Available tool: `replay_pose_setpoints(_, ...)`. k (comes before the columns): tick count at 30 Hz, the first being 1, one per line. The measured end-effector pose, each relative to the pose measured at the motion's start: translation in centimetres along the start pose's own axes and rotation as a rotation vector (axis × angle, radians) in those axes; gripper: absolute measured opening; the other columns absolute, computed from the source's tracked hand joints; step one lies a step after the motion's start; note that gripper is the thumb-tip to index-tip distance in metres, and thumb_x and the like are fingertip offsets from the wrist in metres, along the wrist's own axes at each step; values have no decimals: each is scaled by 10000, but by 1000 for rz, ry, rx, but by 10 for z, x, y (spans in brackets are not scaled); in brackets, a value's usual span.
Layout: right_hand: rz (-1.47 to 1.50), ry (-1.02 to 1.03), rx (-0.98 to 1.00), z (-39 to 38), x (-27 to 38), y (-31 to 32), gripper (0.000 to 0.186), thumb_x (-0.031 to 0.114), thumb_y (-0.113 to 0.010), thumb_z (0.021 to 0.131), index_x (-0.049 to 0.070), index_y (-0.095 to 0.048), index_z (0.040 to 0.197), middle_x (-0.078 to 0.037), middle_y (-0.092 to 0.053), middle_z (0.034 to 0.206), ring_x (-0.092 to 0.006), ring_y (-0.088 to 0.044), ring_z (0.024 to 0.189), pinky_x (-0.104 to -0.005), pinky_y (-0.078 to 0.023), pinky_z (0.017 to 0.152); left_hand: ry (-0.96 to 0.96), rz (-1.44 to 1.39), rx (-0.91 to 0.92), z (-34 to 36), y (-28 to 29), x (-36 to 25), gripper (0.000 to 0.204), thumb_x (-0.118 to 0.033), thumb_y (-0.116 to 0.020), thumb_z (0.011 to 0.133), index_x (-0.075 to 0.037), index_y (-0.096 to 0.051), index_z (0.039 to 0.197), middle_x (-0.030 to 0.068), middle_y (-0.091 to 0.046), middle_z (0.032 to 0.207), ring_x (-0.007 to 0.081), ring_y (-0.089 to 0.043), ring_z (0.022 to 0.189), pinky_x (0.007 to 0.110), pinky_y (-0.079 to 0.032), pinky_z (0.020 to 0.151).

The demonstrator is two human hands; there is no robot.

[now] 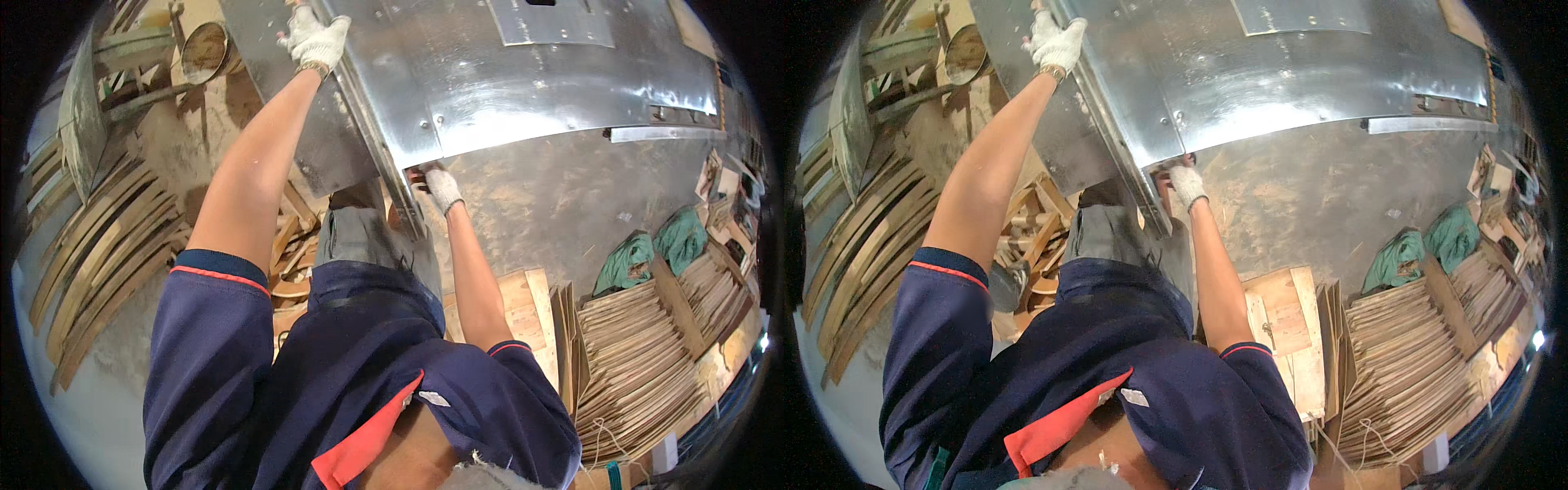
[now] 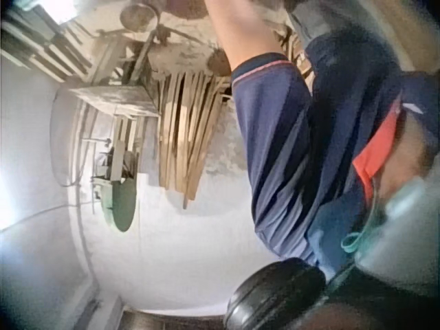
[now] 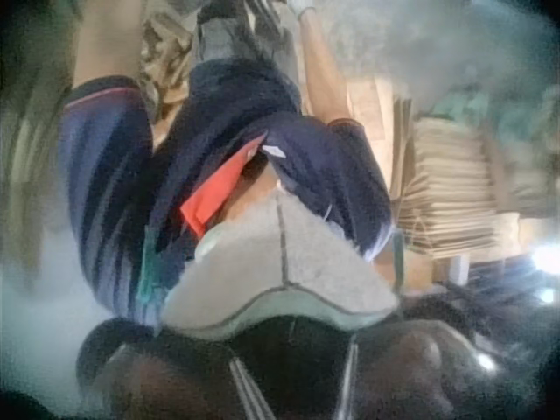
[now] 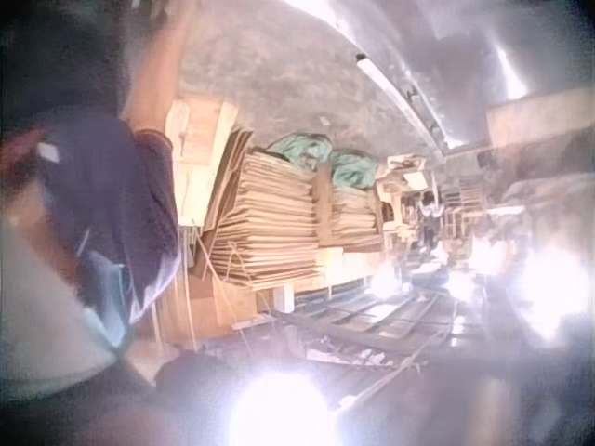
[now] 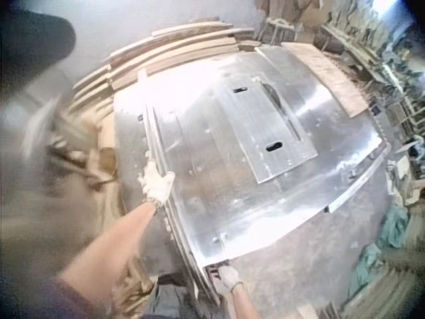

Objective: The person cuts a wooden plank on a table saw, then moves to a miter saw to cut smaller pieces of wood. They use a hammer to tap a small wooden piece on a workbench. The person handles various wooden planks and tools throughout the process.

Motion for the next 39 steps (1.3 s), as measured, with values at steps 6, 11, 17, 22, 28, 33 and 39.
replay_pose_setpoints(6,-906,455,-347,-71,65,7,306,267,-558,907,31,-681,1060,-186,-700,944,-319,-683,819,-425,-553,724,-24,-16,-112,1,-3,2,942,-480,-724,768,-3,-374,1501,205,-463,1515,332,-455,1397,541,-142,1232)
replay_pose_setpoints(11,-534,401,-438,-101,61,-24,506,484,-506,952,26,-675,1083,-311,-681,1019,-452,-649,1041,-516,-492,908,-28,30,-67,1,-8,7,1018,-510,-705,789,-21,-268,1568,151,-371,1595,284,-368,1462,530,-116,1240)
replay_pose_setpoints(17,-498,324,-532,-144,38,98,482,465,-540,951,39,-657,1143,-274,-672,1136,-458,-627,1091,-509,-482,936,-54,61,-125,-7,0,-3,1011,-501,-696,793,-73,-241,1589,130,-380,1589,282,-370,1459,544,-108,1236)
replay_pose_setpoints(22,-355,169,-820,-183,-86,260,549,484,-596,868,36,-691,1172,-273,-669,1184,-417,-624,1154,-467,-481,987,84,332,-133,-10,2,-5,915,-556,-627,816,-104,-337,1557,137,-492,1510,292,-473,1386,612,-163,1202)
replay_pose_setpoints(28,145,-205,-677,-202,-305,364,484,426,-594,883,-13,-684,1066,-230,-716,931,-379,-691,743,-513,-528,673,268,356,-343,-76,1,-5,647,-615,-584,897,-79,-612,1259,145,-686,1196,350,-637,1145,563,-412,1019)
replay_pose_setpoints(33,350,-385,-662,-224,-370,398,367,327,-603,889,47,-659,1120,-168,-696,893,-291,-660,675,-444,-482,522,454,434,-266,-188,-31,2,619,-555,-563,924,-112,-550,1355,139,-651,1258,321,-610,1181,520,-404,1031)
replay_pose_setpoints(39,738,-371,-445,-154,-335,468,399,324,-588,914,70,-609,1221,-132,-657,873,-285,-649,669,-431,-480,531,420,649,-273,-329,-70,-7,466,-523,-553,937,-126,-595,1179,89,-648,988,292,-658,887,490,-510,746)
Point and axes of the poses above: each hand's wrist, its own z-axis towards the middle knuckle, its own y-axis out of the back of the hand, x = y × z, the point moved 7 cm from there along z, towards the middle knuckle
